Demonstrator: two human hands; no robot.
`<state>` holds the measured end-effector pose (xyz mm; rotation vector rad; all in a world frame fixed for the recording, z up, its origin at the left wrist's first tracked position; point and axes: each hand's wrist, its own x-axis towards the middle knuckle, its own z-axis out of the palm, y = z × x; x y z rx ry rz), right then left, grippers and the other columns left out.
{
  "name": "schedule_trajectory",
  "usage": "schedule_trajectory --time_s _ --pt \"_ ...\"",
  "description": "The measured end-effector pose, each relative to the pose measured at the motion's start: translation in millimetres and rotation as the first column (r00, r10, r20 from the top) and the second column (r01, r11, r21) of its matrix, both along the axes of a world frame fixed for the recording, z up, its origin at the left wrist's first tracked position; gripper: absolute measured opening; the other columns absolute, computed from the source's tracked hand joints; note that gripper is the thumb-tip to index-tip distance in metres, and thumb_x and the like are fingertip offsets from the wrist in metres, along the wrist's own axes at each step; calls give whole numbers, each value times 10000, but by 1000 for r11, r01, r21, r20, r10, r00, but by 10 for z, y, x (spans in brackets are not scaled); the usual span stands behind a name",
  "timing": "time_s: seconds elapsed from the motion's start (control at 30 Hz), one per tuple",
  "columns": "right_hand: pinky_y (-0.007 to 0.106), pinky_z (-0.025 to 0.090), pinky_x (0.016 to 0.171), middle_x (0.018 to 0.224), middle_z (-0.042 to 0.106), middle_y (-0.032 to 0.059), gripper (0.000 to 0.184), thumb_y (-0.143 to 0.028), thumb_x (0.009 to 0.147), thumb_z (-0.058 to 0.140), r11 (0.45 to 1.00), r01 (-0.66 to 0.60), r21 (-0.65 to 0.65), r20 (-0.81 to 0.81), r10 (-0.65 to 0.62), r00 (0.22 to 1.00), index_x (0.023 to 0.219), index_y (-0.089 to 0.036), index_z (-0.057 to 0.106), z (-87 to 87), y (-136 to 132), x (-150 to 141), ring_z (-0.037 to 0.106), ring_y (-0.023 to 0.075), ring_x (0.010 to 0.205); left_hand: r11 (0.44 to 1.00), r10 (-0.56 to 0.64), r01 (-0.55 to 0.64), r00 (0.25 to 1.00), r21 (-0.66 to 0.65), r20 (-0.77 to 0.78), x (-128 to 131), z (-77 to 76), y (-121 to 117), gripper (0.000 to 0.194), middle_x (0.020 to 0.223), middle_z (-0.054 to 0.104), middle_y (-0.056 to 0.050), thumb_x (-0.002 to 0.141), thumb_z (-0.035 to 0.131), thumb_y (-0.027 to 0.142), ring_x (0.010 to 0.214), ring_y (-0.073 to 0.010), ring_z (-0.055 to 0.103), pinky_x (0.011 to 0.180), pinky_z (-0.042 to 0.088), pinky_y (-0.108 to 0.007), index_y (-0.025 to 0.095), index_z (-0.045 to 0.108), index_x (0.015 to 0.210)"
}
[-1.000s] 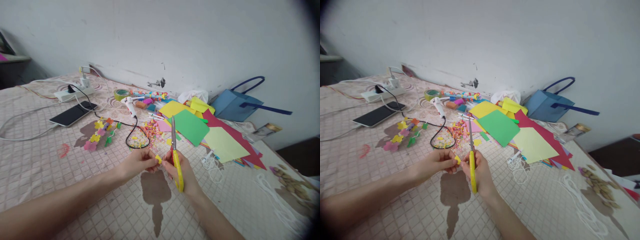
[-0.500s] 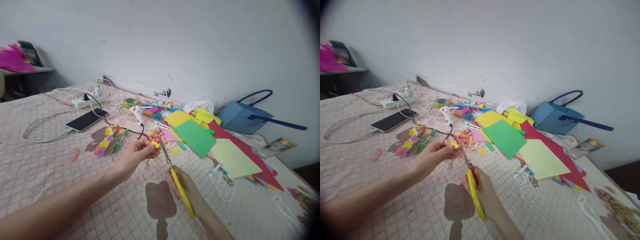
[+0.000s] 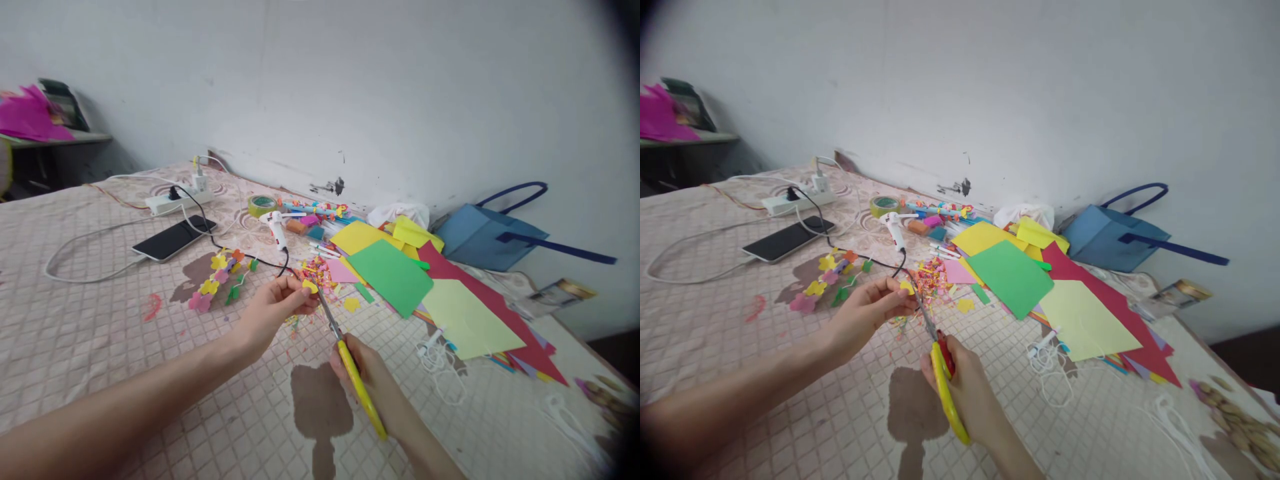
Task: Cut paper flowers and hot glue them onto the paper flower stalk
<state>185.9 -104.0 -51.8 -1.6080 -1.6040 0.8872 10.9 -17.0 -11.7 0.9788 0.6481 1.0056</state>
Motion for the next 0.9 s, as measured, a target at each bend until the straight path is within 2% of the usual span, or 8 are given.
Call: schedule_trajectory --time_s 0.23,0.9 --pt "223 310 483 589 419 -51 302 -463 829 518 998 -16 -56 19 17 1000 714 -199 427 0 -3 -5 366 97 522 1000 12 -12 1000 1 6 3 -23 -12 175 725 684 -13 765 676 277 700 -108 628 734 491 -251 150 562 726" --pt "214 287 478 588 366 -63 318 -460 846 489 994 -11 -112 -15 10 1000 684 -202 397 124 -37 -64 336 91 517 999 27 -26 999 -42 26 15 -46 -44 182 734 666 -16 765 675 271 701 -114 617 759 481 -279 150 544 730"
